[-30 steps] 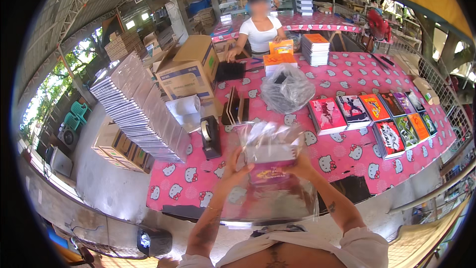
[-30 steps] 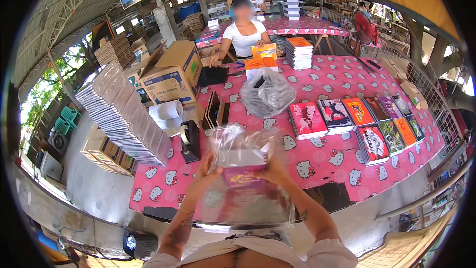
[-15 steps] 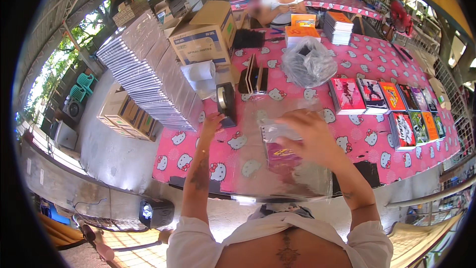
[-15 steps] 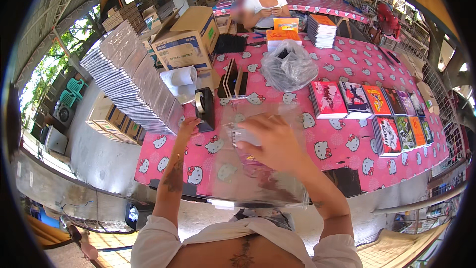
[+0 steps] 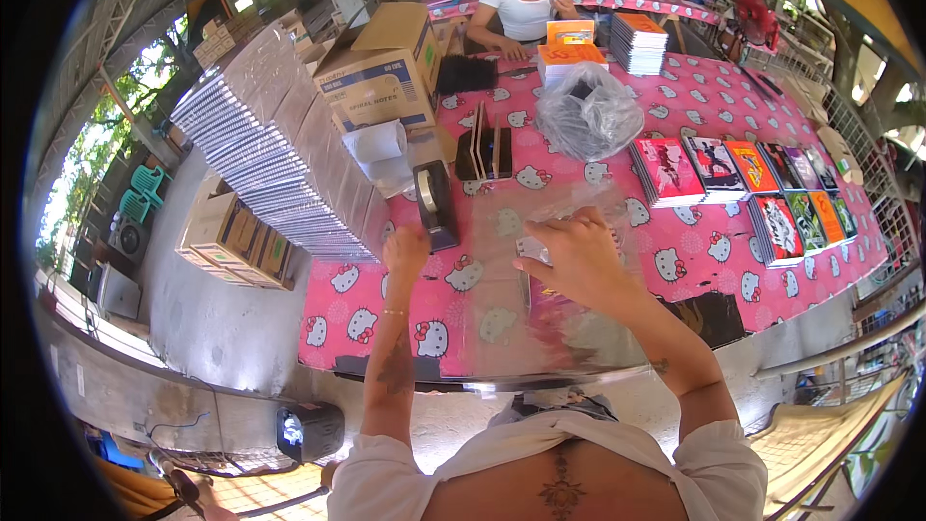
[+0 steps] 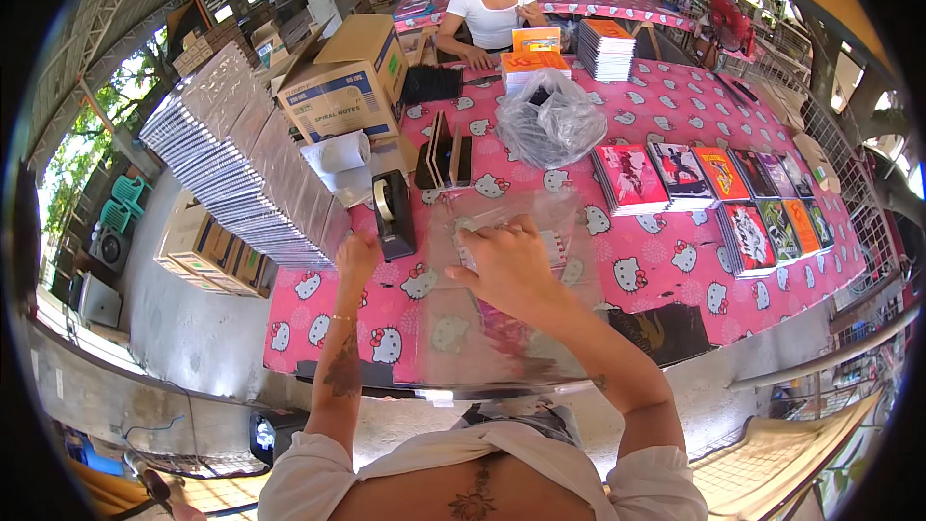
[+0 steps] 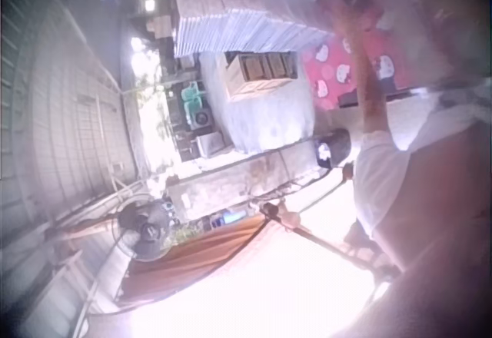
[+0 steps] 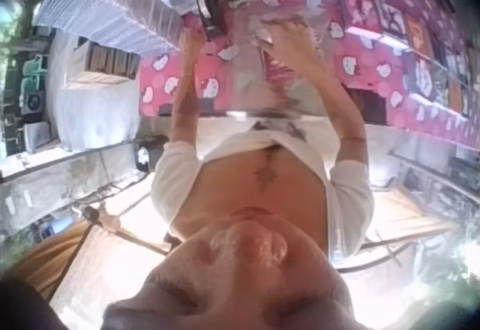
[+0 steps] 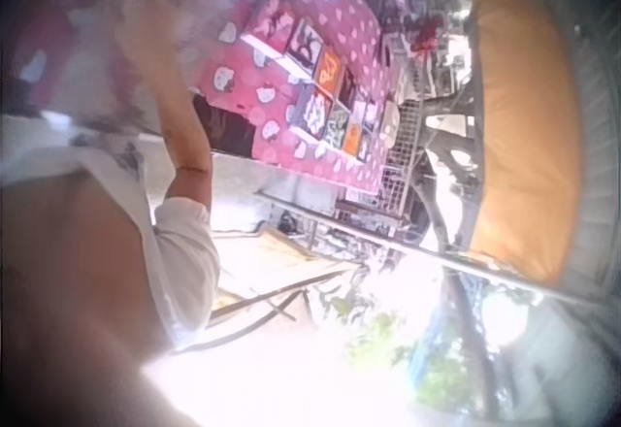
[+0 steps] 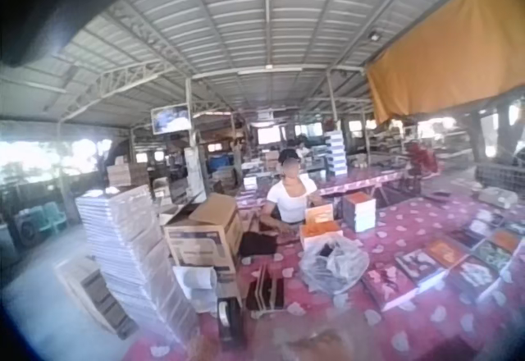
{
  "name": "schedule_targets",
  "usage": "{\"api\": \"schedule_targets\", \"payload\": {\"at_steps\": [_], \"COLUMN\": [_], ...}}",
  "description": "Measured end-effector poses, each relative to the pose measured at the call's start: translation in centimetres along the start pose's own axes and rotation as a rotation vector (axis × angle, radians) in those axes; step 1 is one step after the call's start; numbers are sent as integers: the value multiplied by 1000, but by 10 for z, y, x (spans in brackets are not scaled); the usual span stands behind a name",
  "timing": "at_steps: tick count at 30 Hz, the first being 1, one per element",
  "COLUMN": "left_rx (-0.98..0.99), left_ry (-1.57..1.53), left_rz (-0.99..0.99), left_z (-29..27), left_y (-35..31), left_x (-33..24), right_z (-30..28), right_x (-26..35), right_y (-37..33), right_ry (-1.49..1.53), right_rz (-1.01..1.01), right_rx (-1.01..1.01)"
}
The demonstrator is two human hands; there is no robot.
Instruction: The person sorts various books by hand on a table, picking them up individually and placing them into organized stacks according to their covers.
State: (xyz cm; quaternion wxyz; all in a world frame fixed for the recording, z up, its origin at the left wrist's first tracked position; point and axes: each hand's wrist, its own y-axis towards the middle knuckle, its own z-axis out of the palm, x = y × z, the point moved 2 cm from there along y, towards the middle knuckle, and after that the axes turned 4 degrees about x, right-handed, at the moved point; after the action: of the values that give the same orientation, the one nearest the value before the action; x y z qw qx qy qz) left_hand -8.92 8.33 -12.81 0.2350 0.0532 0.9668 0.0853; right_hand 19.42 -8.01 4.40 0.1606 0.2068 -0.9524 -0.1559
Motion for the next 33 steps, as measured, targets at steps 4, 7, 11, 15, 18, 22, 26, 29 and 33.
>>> {"api": "schedule_targets", "payload": {"at_steps": [4, 7, 11, 15, 18, 22, 26, 29, 33], "left_rx": [392, 423, 350, 399, 281, 277, 94, 75, 167], "left_ry": [-1123, -1067, -691, -686, -594, -624, -575, -360, -295], "left_rz": [440, 510, 871, 831, 887, 754, 758, 858, 884], "left_z": [-53, -77, -92, -98, -81, -51, -52, -44, -15], "left_y": [-39, -45, -16, -16, -16, -23, -30, -34, -32], "left_x": [-121, -166, -167, -167, -181, -205, -208, -231, -244], "right_z": [1, -5, -9, -44, -40, 17, 10, 24, 27], "right_x": [3, 4, -2, -45, -105, -110, -115, -116, -118], "right_y": [1, 10, 4, -32, -73, -76, -73, -74, -72], "right_ry": [-7, 35, 17, -35, 388, 506, 428, 204, 234], "right_rz": [33, 67, 6, -237, 240, 86, -10, -194, -148], "right_rx": [-52, 46, 132, -273, -455, -25, 9, 162, 253]}}
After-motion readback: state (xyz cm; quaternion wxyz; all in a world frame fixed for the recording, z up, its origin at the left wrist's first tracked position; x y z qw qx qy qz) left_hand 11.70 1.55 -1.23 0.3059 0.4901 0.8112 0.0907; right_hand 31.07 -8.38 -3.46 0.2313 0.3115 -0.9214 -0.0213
